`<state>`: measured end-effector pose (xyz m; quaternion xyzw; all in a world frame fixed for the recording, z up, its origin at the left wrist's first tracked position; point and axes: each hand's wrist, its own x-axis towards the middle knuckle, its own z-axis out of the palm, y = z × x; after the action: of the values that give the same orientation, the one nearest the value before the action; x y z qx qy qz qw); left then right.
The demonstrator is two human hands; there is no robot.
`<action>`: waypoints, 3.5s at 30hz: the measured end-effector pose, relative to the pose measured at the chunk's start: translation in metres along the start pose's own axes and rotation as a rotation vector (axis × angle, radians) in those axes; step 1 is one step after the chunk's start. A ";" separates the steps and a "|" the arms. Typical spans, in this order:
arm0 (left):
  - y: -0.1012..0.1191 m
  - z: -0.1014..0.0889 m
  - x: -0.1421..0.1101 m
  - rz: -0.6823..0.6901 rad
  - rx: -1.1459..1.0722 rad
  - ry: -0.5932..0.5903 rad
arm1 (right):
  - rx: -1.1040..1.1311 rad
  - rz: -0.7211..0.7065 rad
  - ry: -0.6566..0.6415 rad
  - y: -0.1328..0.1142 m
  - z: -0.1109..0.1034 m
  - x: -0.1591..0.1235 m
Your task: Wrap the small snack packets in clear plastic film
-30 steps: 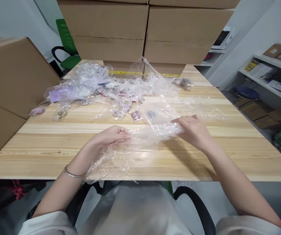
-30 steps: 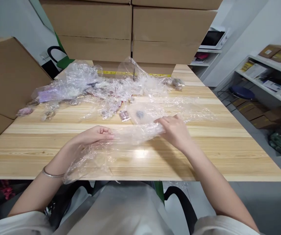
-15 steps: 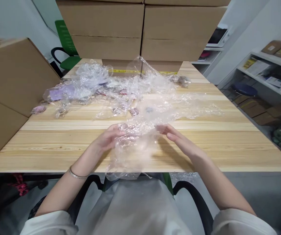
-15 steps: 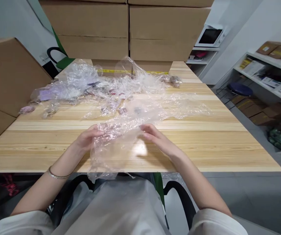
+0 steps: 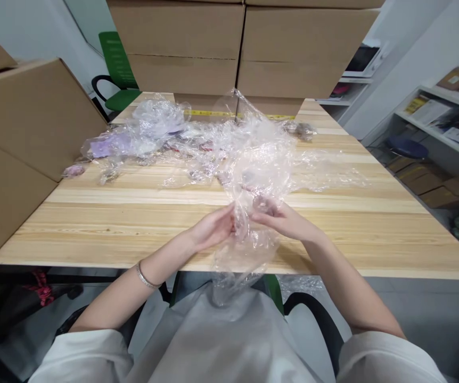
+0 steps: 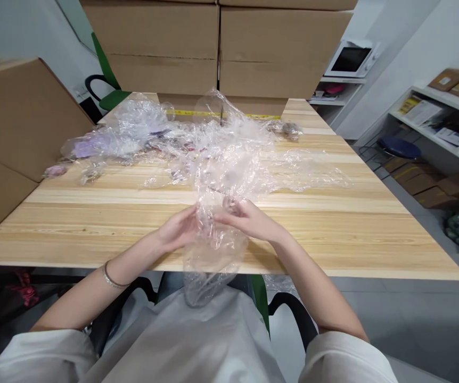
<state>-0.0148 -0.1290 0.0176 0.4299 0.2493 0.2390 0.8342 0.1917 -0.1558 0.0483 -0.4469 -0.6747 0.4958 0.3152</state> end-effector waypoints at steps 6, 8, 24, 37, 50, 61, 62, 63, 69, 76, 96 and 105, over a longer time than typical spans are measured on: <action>0.011 -0.003 -0.005 0.203 0.033 0.253 | -0.254 -0.108 0.336 0.000 -0.001 -0.014; 0.019 -0.007 -0.009 0.247 0.097 0.250 | -0.244 -0.086 0.441 0.003 -0.006 -0.016; 0.062 -0.048 -0.013 0.323 0.766 0.343 | 0.107 0.049 0.442 0.053 -0.086 -0.013; 0.045 -0.081 0.096 0.269 1.873 0.280 | 0.413 0.198 0.265 0.096 -0.130 -0.023; 0.045 -0.068 0.145 0.232 1.817 0.330 | 0.362 0.203 0.261 0.101 -0.137 -0.017; 0.054 -0.045 0.178 0.159 1.898 0.228 | 0.548 0.186 0.092 0.109 -0.126 -0.013; 0.055 -0.041 0.172 0.164 1.908 0.254 | 0.556 0.187 0.065 0.108 -0.122 -0.012; 0.055 -0.038 0.162 0.166 1.917 0.287 | 0.549 0.191 0.043 0.106 -0.118 -0.010; 0.067 -0.040 0.080 -0.074 1.839 0.412 | 0.139 0.200 -0.090 0.080 -0.077 0.011; 0.094 -0.033 -0.006 0.008 1.731 0.706 | -0.467 0.070 -0.044 0.088 -0.048 0.067; 0.007 -0.029 0.071 0.188 1.657 0.338 | -1.045 -0.238 0.182 0.041 -0.055 -0.003; -0.006 -0.012 -0.006 0.451 1.883 -0.067 | -0.957 -0.262 -0.158 0.049 -0.020 -0.077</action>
<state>-0.0254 -0.1291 0.0076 0.9663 0.2264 0.0835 0.0891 0.2542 -0.2127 0.0093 -0.4138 -0.8987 0.1192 0.0823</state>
